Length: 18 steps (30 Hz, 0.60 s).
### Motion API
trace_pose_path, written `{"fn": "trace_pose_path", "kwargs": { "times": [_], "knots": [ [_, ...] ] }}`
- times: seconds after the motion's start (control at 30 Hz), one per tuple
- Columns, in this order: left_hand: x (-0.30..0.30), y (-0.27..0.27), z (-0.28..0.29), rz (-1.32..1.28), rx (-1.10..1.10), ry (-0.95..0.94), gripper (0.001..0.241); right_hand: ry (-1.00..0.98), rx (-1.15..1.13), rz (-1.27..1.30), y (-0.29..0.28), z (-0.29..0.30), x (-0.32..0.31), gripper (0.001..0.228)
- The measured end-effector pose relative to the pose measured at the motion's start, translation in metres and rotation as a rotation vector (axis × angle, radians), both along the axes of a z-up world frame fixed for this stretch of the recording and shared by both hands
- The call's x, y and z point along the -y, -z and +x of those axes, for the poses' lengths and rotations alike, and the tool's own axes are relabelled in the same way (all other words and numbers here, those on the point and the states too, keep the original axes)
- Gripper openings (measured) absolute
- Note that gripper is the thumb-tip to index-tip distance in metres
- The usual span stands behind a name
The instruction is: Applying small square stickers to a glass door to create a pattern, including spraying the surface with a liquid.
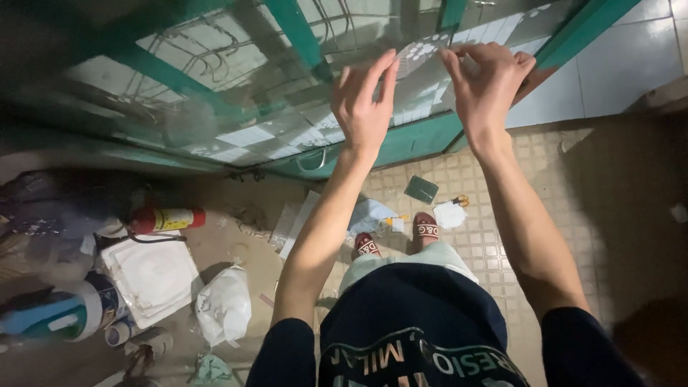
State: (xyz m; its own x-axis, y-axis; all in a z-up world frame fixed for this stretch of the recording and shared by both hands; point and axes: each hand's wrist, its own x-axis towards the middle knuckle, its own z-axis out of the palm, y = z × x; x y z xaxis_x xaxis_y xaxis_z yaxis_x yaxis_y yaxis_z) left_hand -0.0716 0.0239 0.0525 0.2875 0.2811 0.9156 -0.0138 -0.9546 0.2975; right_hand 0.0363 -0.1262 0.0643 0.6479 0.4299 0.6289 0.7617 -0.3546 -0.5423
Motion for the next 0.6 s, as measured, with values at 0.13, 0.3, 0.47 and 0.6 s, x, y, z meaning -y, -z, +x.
{"fn": "trace_pose_path", "kwargs": {
  "times": [0.13, 0.3, 0.47, 0.6],
  "knots": [
    [-0.002, 0.019, 0.005, 0.051, -0.033, -0.145, 0.027, 0.038, 0.056, -0.005, 0.006, 0.004, -0.002, 0.024],
    [-0.017, 0.072, 0.002, 0.079, 0.022, -0.418, 0.044, 0.118, 0.313, 0.001, 0.038, 0.01, 0.022, 0.041],
    [-0.037, 0.071, -0.011, 0.308, -0.006, -0.46, 0.063, -0.009, 0.434, -0.276, 0.064, -0.01, 0.042, 0.039],
    [-0.043, 0.068, -0.006, 0.448, -0.062, -0.389, 0.068, 0.033, 0.4, -0.482, 0.073, -0.015, 0.023, 0.076]
  ]
}}
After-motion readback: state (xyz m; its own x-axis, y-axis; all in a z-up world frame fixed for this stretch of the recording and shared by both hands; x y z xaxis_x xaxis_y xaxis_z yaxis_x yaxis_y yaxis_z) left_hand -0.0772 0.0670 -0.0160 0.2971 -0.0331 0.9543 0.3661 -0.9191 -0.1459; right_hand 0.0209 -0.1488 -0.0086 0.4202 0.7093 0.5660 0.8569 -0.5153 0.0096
